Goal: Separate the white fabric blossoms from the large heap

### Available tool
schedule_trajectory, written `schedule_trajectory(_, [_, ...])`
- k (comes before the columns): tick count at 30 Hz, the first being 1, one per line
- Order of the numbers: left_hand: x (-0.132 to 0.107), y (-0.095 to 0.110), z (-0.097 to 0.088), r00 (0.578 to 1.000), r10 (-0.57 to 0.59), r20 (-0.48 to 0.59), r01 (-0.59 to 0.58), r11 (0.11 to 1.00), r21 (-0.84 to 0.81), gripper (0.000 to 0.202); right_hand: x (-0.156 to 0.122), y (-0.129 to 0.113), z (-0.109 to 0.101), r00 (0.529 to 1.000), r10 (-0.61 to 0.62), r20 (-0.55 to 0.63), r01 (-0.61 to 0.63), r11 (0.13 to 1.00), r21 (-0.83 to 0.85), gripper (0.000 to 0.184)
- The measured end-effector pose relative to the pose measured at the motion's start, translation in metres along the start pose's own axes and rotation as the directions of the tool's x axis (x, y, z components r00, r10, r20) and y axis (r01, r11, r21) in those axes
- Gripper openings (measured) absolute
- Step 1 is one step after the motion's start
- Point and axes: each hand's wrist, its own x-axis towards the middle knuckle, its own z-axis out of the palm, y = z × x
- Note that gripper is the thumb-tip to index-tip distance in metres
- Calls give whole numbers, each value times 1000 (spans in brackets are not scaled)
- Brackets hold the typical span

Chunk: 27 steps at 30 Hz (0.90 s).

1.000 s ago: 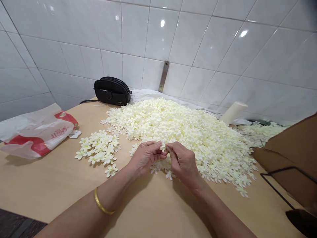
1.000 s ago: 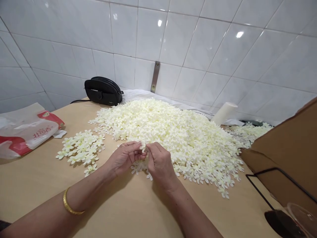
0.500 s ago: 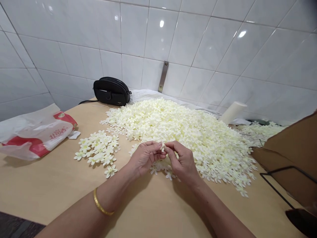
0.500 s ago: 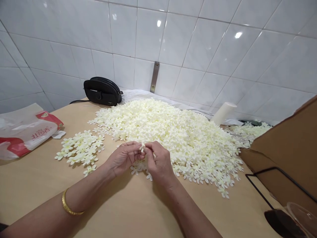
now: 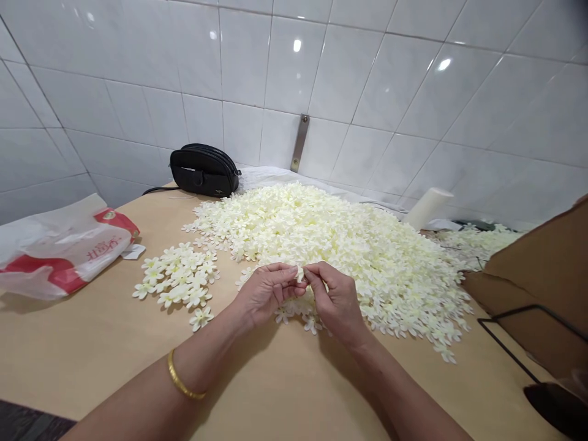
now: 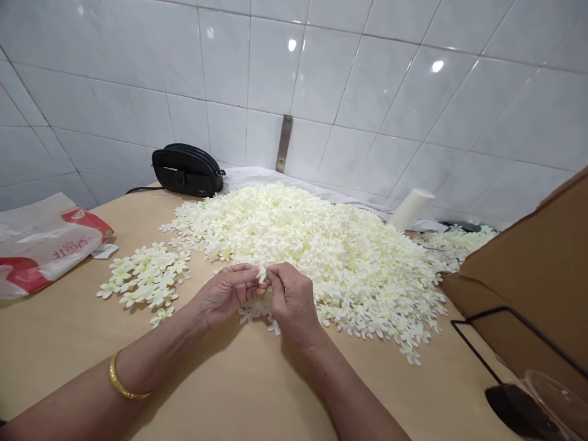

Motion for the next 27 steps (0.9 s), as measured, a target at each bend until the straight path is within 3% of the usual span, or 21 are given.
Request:
schedule_trajectory(9, [0, 0, 3, 997, -52, -53, 49, 997, -67, 6, -1, 1, 2, 999, 30, -15, -30, 999, -12, 17])
schedule_trajectory(14, [4, -1, -2, 1000, -15, -11, 14, 996, -88, 3, 0, -2, 2, 999, 39, 6, -40, 994, 103, 14])
schedule_trajectory(22, [1, 4, 5, 999, -36, 0, 36, 994, -105, 7, 1, 3, 4, 970, 244, -2, -228, 909, 348, 18])
schedule_trajectory(27, [2, 1, 3, 999, -33, -5, 32, 994, -103, 7, 3, 6, 3, 974, 215, 67, -225, 909, 351, 16])
